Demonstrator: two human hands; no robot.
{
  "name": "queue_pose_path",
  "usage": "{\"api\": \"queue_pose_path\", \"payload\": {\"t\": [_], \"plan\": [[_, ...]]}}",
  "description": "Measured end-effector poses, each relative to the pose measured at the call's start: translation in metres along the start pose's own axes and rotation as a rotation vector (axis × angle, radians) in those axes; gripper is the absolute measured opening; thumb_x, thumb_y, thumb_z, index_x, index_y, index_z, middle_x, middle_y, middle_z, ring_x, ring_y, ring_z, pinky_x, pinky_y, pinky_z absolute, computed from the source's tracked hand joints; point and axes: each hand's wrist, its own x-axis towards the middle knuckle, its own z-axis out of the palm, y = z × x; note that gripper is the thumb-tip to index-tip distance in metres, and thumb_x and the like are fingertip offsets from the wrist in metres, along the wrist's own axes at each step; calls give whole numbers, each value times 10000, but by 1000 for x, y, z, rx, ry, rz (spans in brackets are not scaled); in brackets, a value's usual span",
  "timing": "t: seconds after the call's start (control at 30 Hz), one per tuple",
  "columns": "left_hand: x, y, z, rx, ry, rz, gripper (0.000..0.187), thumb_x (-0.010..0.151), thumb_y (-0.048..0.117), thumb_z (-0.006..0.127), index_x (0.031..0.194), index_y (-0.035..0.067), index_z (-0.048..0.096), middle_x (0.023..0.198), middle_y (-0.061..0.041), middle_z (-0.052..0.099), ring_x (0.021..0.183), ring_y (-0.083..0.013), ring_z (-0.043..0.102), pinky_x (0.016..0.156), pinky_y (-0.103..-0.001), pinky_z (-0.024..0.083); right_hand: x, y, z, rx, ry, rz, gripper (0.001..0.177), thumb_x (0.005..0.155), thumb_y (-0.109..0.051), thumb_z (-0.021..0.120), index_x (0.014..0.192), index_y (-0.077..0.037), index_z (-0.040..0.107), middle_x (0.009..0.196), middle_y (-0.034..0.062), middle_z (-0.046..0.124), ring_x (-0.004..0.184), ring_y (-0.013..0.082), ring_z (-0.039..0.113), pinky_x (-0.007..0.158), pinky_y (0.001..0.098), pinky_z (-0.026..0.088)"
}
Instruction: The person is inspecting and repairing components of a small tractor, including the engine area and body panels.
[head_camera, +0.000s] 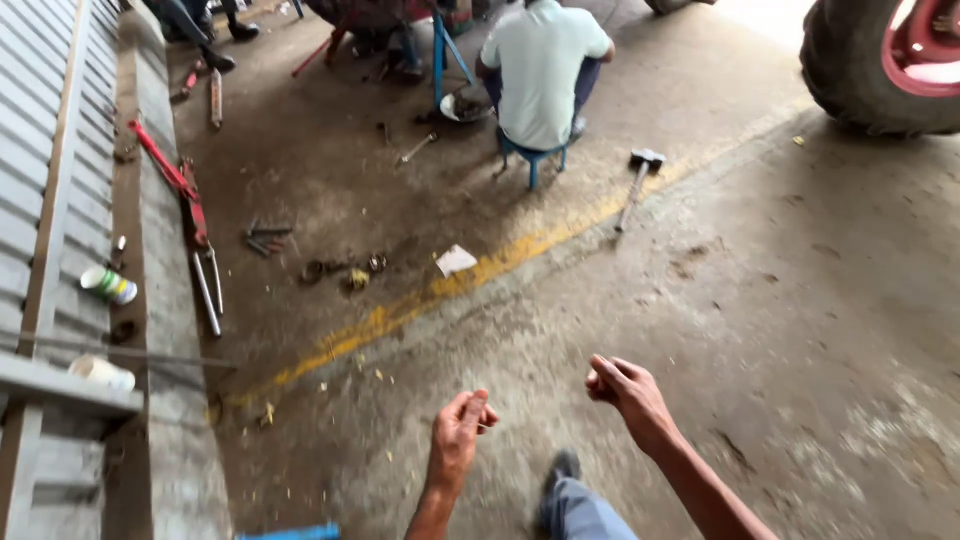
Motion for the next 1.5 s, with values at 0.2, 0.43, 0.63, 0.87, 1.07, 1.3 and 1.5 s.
{"api": "queue_pose_path", "payload": {"t": [0.2, 0.43, 0.63, 0.87, 1.07, 1.3, 1.5], "plan": [[190, 54, 5, -63, -90, 77, 236, 981, 310, 601, 953, 83, 658, 871, 9, 726, 750, -95, 668, 665, -273, 518, 187, -10, -2, 44, 123, 99, 230, 930, -245, 658, 949, -18, 685, 902, 46, 749, 796, 120, 668, 772, 303, 541], [404, 104, -29, -80, -9, 144, 276, 1030, 300, 543, 920, 67, 641, 775, -8, 689, 695, -89, 630, 641, -260, 505, 435, -79, 68, -10, -40, 114, 319, 984, -297, 662, 854, -5, 658, 751, 67, 630, 674, 168, 598, 670, 352, 526], [549, 118, -59, -258, 94, 146, 269, 1033, 250, 581, 899, 31, 659, 818, -25, 703, 715, -95, 617, 666, -256, 499, 578, -160, 183, -133, -302, 58, 255, 936, -252, 707, 874, -12, 650, 795, 53, 666, 741, 135, 640, 726, 321, 547], [746, 92, -129, -333, 80, 45, 128, 972, 145, 635, 967, 20, 663, 889, -44, 713, 745, -99, 612, 668, -267, 482, 792, -150, 247, -185, -434, -12, 206, 964, -240, 659, 958, -34, 661, 892, 69, 732, 776, 148, 702, 722, 338, 583], [917, 136, -180, -332, -17, 12, 174, 997, 155, 673, 941, 6, 604, 810, -42, 647, 735, -114, 586, 677, -272, 497, 919, -210, 329, -119, -380, 105, 197, 1011, -227, 613, 1021, -35, 660, 1004, 39, 754, 820, 123, 634, 748, 318, 536], [1030, 262, -216, -242, -149, 68, 160, 1000, 210, 625, 999, 51, 646, 869, -2, 687, 769, -81, 601, 699, -243, 482, 1026, -276, 407, -26, -406, 59, 236, 1048, -209, 581, 1126, -14, 689, 1039, 65, 718, 913, 124, 666, 863, 310, 565], [1125, 261, -259, -208, -120, 6, 206, 1033, 262, 592, 983, 66, 630, 833, -3, 662, 752, -79, 599, 686, -244, 481, 1129, -278, 419, -47, -321, 161, 210, 1009, -185, 586, 1121, -40, 689, 1072, 58, 742, 927, 126, 684, 855, 299, 556]]}}
